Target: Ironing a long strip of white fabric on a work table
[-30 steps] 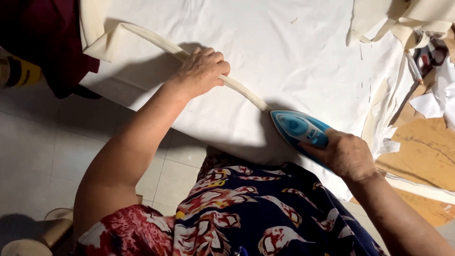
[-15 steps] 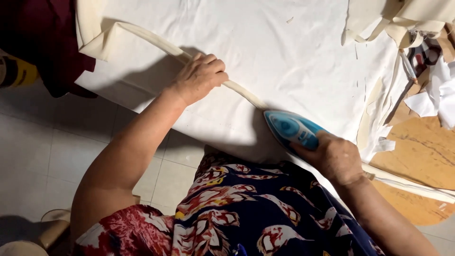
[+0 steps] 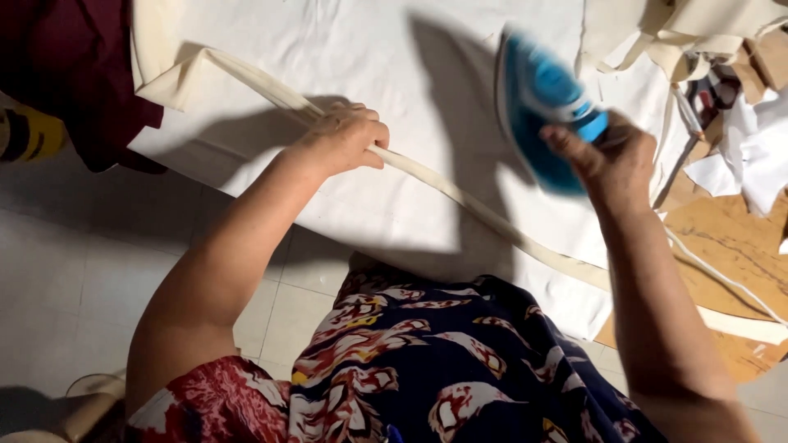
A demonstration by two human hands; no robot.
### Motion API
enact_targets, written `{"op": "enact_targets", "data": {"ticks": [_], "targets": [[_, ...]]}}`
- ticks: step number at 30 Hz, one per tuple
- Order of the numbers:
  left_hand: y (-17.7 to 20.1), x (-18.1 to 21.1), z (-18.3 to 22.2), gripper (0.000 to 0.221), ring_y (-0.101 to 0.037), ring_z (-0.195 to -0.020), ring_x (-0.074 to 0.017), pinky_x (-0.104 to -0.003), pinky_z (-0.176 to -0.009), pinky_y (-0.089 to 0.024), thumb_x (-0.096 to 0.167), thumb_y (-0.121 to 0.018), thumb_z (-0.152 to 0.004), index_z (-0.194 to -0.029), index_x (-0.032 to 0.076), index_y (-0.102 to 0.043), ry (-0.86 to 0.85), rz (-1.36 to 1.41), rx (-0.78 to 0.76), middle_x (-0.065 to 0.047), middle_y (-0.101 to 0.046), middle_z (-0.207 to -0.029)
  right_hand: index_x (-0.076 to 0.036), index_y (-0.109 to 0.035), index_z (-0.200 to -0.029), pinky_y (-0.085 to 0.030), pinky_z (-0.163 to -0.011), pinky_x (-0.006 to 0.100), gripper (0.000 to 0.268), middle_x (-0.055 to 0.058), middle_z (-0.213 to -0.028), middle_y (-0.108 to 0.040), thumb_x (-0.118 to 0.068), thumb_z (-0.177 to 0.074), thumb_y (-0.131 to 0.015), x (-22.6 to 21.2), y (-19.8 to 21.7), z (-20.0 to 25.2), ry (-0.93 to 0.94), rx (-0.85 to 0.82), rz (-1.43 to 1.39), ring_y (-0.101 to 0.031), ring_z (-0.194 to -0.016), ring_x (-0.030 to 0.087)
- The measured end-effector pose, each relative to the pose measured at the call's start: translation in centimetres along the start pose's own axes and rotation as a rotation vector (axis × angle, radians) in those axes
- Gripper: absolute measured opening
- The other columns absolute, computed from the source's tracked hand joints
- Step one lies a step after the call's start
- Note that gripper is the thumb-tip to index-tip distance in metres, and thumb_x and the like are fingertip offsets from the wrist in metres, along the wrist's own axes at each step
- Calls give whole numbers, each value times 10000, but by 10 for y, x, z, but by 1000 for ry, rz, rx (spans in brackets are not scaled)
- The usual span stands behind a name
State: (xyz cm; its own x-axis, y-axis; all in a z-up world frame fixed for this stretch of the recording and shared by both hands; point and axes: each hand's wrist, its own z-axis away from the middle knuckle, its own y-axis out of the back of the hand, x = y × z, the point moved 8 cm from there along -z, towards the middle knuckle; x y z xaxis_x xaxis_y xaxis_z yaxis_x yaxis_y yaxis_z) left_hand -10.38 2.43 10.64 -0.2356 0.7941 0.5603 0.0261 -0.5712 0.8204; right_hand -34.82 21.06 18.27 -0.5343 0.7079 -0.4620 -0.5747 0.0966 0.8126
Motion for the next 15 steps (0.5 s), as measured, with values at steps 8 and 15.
{"op": "enact_targets", "data": {"ticks": [8, 15], "targets": [[37, 53, -4, 201, -619, -928, -242, -375, -793, -476, 304, -718, -702, -882, 218, -692, 307, 109, -390, -22, -672, -892, -9, -590, -898, -388, -754, 290, 104, 137, -837, -587, -108, -876, -569, 58, 16, 44, 404, 503, -733, -496, -774, 186], [63, 129, -11, 197, -634, -831, -243, -372, -727, -484, 265, -772, -625, -783, 184, -688, 154, 133, -430, -12, -661, -795, -142, -499, -1173, -520, -830, 251, 400, -5, -1050, -587, -42, -833, -686, 118, -19, 61, 185, 350, -857, -585, -885, 92]]}}
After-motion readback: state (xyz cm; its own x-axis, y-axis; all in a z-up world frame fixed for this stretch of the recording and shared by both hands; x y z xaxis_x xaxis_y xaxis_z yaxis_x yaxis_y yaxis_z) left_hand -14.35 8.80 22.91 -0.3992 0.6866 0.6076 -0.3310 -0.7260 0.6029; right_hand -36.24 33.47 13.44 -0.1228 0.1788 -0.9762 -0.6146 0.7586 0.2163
